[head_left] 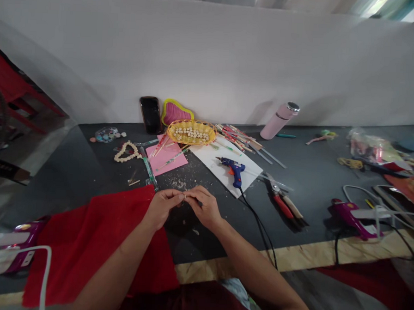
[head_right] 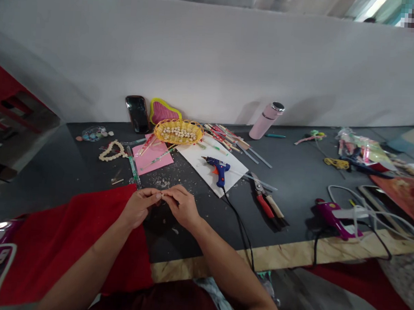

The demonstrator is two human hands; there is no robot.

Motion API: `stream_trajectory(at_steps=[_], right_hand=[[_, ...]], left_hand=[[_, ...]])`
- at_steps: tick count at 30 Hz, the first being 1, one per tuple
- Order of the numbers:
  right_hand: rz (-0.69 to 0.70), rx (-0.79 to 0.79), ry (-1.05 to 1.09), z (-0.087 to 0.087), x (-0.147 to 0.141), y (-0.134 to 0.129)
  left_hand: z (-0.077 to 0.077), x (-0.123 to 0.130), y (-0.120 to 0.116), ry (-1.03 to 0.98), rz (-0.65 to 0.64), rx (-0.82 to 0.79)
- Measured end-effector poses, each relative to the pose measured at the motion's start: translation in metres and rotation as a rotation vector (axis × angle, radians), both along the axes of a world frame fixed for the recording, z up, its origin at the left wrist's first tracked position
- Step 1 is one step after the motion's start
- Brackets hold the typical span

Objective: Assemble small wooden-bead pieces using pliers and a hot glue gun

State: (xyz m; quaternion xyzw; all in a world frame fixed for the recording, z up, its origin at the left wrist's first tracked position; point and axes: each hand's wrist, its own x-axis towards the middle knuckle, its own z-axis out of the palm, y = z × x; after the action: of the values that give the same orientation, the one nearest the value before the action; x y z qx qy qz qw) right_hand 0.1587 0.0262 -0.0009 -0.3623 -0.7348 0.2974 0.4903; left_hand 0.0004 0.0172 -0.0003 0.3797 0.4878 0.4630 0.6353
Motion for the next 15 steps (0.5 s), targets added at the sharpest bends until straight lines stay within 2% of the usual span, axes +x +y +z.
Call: stream_trajectory(at_steps=[8,15], right_hand=[[-0.019,-0.029,0.001,-0.0023,0.0005,0.0001],[-0.014,-0.023,-0.007,0.0022,0.0004,0.0001]], left_hand=[[0.0013,0.0005,-0.0004,-0.015,0.019,0.019],[0.0030,0.0011,-0.0002,-0.031,0.027,0.005]])
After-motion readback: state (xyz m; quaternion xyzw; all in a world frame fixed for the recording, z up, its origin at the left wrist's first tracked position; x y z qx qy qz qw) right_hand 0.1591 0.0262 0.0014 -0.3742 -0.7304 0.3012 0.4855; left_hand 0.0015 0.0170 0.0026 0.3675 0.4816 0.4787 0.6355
